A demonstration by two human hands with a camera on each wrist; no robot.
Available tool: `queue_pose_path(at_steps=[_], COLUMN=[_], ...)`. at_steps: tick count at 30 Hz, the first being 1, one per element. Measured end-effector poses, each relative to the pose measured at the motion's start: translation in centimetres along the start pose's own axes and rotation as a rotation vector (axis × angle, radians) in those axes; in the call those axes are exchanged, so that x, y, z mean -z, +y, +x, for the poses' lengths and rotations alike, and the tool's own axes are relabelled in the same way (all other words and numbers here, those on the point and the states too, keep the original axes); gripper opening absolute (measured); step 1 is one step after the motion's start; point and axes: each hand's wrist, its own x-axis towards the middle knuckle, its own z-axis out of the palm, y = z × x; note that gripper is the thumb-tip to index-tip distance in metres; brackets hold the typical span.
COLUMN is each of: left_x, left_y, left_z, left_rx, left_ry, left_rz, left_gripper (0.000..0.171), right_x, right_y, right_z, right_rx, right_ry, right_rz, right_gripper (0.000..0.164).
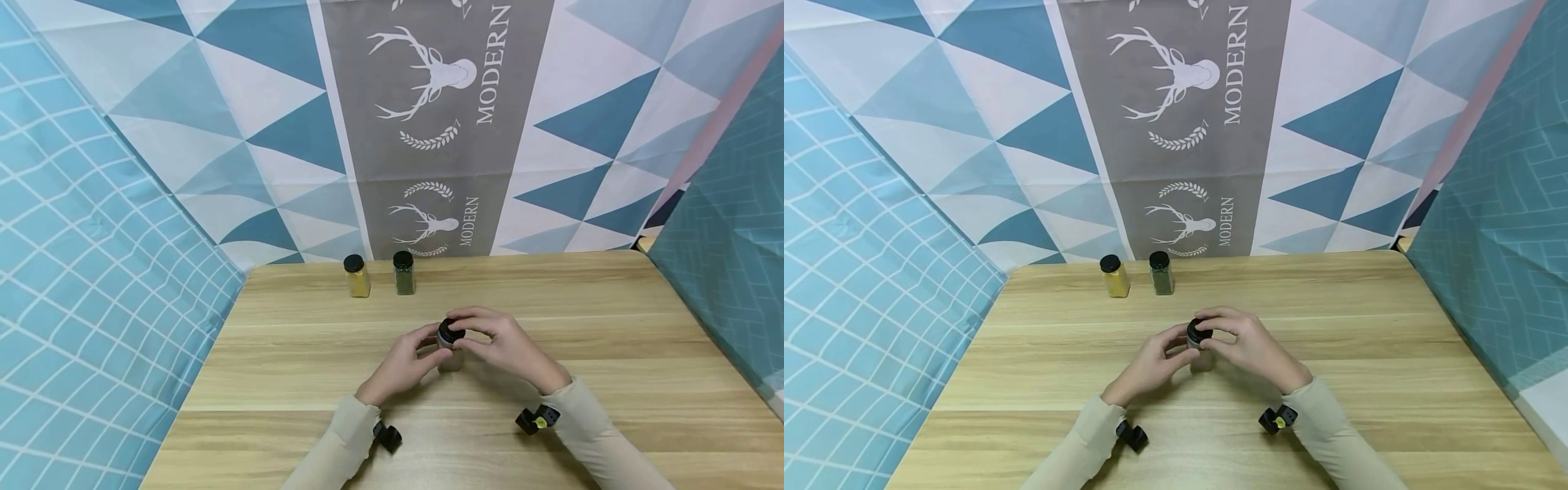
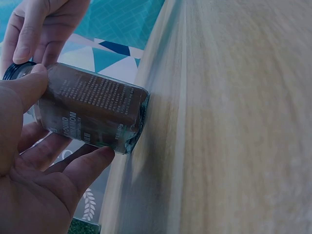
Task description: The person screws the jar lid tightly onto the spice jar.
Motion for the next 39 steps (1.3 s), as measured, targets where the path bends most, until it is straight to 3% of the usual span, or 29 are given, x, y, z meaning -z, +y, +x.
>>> queue_pose_path(at_steps=[24, 33, 39], left_x=[0.0, 0.03, 0.06], left_y=[0.22, 0.13, 0.02], left_z=[0.0, 0.02, 0.01], left_rx=[-0.021, -0.028, -0.032], left_ry=[-0.01, -0.002, 0.002], left_rz=[0.009, 0.011, 0.01], left_gripper=[0.052, 0.051, 0.05], right_x=[-0.38, -0.37, -0.42], right_y=[0.08, 0.08, -0.13], right_z=[-0.18, -0.07, 0.07], right_rx=[0.027, -0.046, -0.054], right_ry=[-0.033, -0.056, -0.052], right_rz=[-0.005, 0.1, 0.095], right_gripper=[0.029, 0.054, 0.056])
